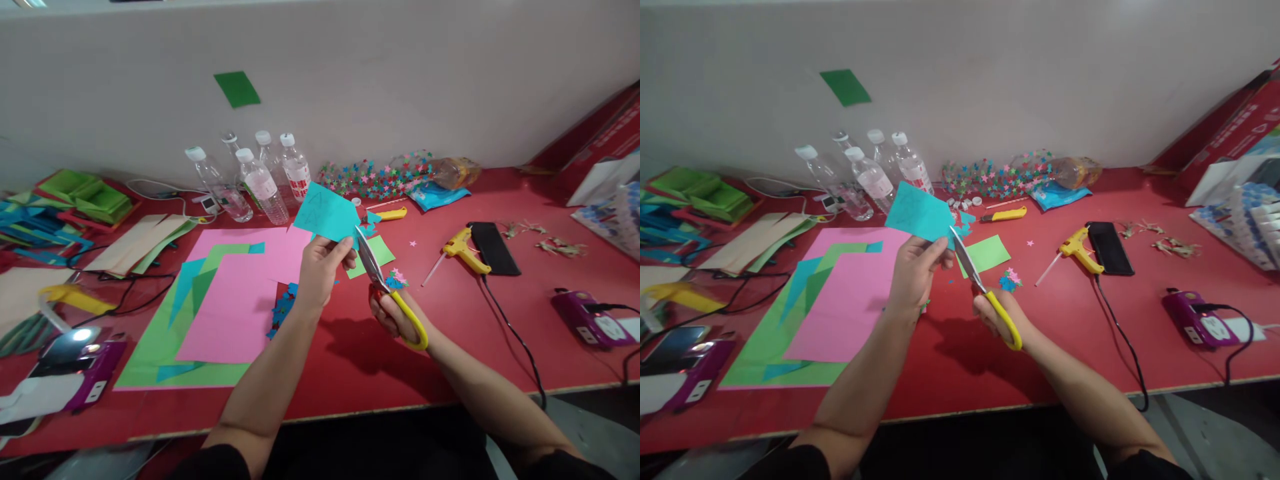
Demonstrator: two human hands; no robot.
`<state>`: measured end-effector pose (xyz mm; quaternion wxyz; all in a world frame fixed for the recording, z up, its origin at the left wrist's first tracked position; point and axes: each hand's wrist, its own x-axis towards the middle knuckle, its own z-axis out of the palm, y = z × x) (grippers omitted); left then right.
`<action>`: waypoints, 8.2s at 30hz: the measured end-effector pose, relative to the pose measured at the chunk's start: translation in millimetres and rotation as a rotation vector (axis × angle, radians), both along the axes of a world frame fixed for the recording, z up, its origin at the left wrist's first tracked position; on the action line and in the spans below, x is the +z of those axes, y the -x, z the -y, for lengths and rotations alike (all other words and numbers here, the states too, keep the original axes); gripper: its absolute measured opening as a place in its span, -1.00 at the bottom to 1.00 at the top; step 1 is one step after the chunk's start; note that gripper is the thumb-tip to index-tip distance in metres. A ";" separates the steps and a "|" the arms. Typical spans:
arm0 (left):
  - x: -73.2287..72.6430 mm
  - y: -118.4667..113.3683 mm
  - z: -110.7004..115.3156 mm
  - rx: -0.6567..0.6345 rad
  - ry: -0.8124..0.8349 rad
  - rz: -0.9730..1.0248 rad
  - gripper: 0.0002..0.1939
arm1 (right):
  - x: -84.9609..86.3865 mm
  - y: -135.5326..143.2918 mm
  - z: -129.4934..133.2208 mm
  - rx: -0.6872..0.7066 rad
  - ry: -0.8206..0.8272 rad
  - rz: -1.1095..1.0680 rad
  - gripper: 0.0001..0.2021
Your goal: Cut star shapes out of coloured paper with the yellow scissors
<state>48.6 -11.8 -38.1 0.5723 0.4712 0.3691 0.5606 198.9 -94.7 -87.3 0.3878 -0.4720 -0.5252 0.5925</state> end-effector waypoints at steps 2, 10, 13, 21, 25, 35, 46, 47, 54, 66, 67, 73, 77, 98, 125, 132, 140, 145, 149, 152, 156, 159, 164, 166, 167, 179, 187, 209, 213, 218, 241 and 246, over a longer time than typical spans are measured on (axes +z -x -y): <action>-2.2 -2.2 0.4 0.005 0.003 0.012 -0.82 | -1.5 1.2 1.0 -0.013 0.010 -0.016 -0.52; -7.7 -4.8 1.1 0.006 0.011 0.028 -0.79 | -3.7 5.7 4.9 -0.057 0.063 -0.042 -0.50; -7.3 -6.8 2.0 0.020 0.017 0.027 -0.80 | -2.0 6.6 5.2 -0.069 0.064 -0.019 -0.48; -4.6 -7.5 3.5 0.024 0.010 -0.003 -0.80 | -7.0 5.2 5.0 -0.089 0.046 0.003 -0.51; -5.2 -4.1 1.9 0.020 0.013 -0.034 -0.79 | -8.7 3.1 3.5 -0.098 0.079 0.060 -0.58; 1.2 11.4 -4.9 0.002 -0.005 -0.090 -0.83 | -4.6 -5.6 0.6 -0.040 -0.021 0.208 -0.61; 2.1 16.2 -9.4 -0.085 -0.039 -0.095 -0.84 | -2.5 -0.3 -0.8 -0.049 0.021 0.144 -0.55; 2.0 15.5 -9.0 -0.103 -0.038 -0.104 -0.85 | -2.9 -0.2 -0.6 -0.055 0.013 0.142 -0.55; 0.1 18.2 -12.2 -0.023 -0.023 -0.045 -0.87 | -5.0 -4.2 -1.1 -0.040 -0.013 0.191 -0.55; 9.3 22.9 -8.2 -0.028 -0.121 -0.293 -0.84 | -6.9 -16.7 -4.0 0.153 -0.121 0.203 -0.42; 9.3 23.2 -8.3 -0.029 -0.124 -0.295 -0.84 | -6.6 -16.6 -4.0 0.152 -0.117 0.206 -0.41; 8.0 24.3 -9.7 -0.043 -0.136 -0.298 -0.83 | -3.4 -13.9 -4.6 0.125 -0.074 0.223 -0.41; 8.6 24.7 -9.9 -0.044 -0.143 -0.306 -0.82 | -2.4 -12.6 -4.7 0.105 -0.051 0.240 -0.47; 5.9 29.0 -12.6 -0.120 -0.145 -0.374 -0.81 | -9.0 -14.7 -5.3 0.089 -0.061 0.284 -0.49; 3.6 19.6 -9.0 -0.111 -0.123 -0.239 -0.79 | -10.7 -11.9 -3.9 0.110 -0.032 0.039 -0.42; 2.1 13.4 -5.7 -0.098 -0.112 -0.226 -0.78 | -9.9 -6.3 0.0 0.063 0.015 -0.001 -0.47; -1.1 10.7 -6.3 -0.081 -0.109 -0.229 -0.76 | 4.3 -3.8 -1.1 0.023 0.020 0.144 -0.55; -0.2 11.9 -6.0 -0.082 -0.112 -0.253 -0.76 | 7.8 -2.0 -0.1 -0.009 0.069 0.174 -0.56; 1.6 12.3 -5.2 -0.104 -0.105 -0.258 -0.77 | 4.6 -2.3 0.5 0.003 0.029 0.107 -0.51; 1.7 12.2 -4.9 -0.129 -0.096 -0.246 -0.78 | 3.1 -3.5 -0.2 0.007 0.004 0.079 -0.48; 1.8 11.9 -4.7 -0.133 -0.096 -0.243 -0.78 | 5.8 -4.0 -1.5 -0.004 -0.007 0.127 -0.50; 2.8 11.7 -4.4 -0.126 -0.090 -0.251 -0.78 | 9.1 -3.8 -1.6 0.006 -0.022 0.170 -0.51; 3.3 13.4 -5.2 -0.124 -0.099 -0.247 -0.78 | 7.5 -5.0 -1.6 -0.011 0.012 0.183 -0.53; 2.6 15.3 -6.5 -0.133 -0.109 -0.244 -0.78 | 5.9 -6.1 -2.1 -0.011 0.009 0.191 -0.53; 2.0 16.5 -7.3 -0.139 -0.112 -0.242 -0.78 | 5.4 -6.7 -2.4 -0.005 0.003 0.192 -0.53; 0.5 30.0 -18.7 -0.121 -0.096 -0.175 -0.82 | -2.8 -9.1 -4.7 0.042 0.075 0.110 -0.54; 0.9 31.9 -21.3 -0.090 -0.087 -0.158 -0.82 | 7.4 -2.9 -8.9 0.094 0.064 0.111 -0.55; 32.5 29.8 -8.8 0.130 -0.127 0.104 -0.88 | 47.7 19.2 -27.0 0.089 -0.006 0.118 -0.58; 33.8 22.7 -7.3 0.157 -0.160 0.101 -0.87 | 53.0 5.7 -28.0 0.107 -0.017 0.154 -0.53; 28.2 24.3 -7.4 0.156 -0.167 0.057 -0.87 | 57.6 -4.3 -29.0 0.117 0.008 0.217 -0.51; 28.1 37.4 -14.4 0.144 -0.110 -0.025 -0.87 | 46.5 10.7 -29.3 0.142 0.097 0.182 -0.61; 32.9 42.4 -11.0 0.172 -0.188 -0.204 -0.85 | 50.9 4.9 -27.6 0.140 0.088 0.223 -0.54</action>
